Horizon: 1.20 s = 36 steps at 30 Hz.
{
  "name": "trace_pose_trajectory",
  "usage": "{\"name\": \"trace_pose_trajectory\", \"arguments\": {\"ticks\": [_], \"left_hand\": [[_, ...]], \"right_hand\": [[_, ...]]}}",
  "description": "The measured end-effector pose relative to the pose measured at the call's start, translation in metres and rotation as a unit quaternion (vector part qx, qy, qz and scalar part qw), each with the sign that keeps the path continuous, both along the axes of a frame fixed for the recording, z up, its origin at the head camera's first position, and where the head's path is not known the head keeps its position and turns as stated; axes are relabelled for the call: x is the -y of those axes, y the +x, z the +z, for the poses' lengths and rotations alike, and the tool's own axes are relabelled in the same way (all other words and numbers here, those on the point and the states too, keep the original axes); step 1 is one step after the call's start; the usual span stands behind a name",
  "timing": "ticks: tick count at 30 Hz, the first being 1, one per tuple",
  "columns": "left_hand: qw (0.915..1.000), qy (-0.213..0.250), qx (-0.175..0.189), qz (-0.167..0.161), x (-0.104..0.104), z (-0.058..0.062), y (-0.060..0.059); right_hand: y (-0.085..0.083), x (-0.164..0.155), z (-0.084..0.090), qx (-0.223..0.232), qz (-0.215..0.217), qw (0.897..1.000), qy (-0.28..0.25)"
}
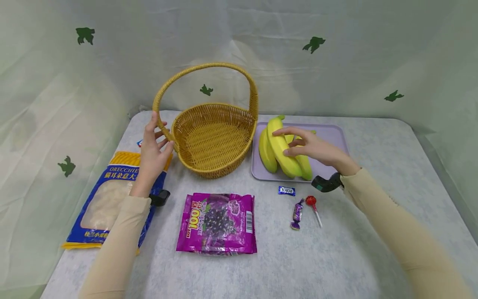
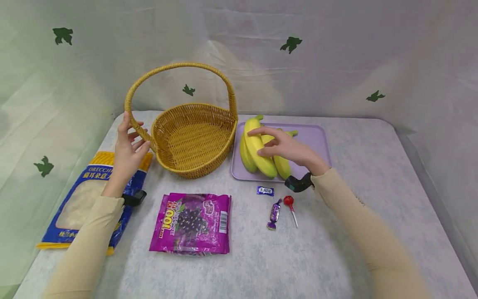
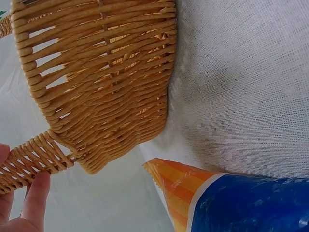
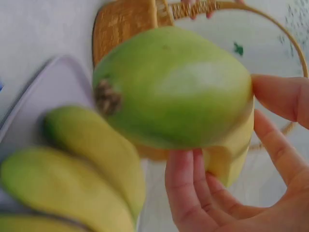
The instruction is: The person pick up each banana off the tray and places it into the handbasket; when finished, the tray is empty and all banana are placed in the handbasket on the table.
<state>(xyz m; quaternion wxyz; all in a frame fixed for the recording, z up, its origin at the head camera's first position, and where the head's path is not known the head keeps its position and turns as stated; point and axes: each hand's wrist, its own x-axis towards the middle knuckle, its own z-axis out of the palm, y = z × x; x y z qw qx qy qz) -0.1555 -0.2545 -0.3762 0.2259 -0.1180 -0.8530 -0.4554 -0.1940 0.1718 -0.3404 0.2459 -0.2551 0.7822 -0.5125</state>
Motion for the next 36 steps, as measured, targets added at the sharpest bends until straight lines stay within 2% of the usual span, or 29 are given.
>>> {"name": "trace_pose_trajectory", "arguments": {"ticks": [8, 17, 23, 30, 36], "left_hand": [[0.9998, 0.017, 0.004, -0.005, -0.001, 0.000, 0.000], [0.9999, 0.009, 0.007, -0.005, 0.001, -0.001, -0.001], [0.9998, -0.004, 0.013, -0.012, 0.004, -0.001, -0.001], [0.9994, -0.001, 0.024, -0.023, 0.006, -0.001, -0.001], [0.9994, 0.001, 0.027, -0.021, 0.006, 0.001, 0.000]], "right_hand": [[-0.008, 0.050, 0.011, -0.034, 0.081, 0.996, -0.017], [-0.025, 0.107, 0.017, -0.020, 0.115, 0.991, -0.073], [-0.033, 0.139, 0.011, -0.016, 0.110, 0.990, -0.092], [-0.039, 0.168, 0.002, -0.005, 0.075, 0.995, -0.063], [-0.038, 0.193, -0.007, 0.006, 0.050, 0.997, -0.050]]}}
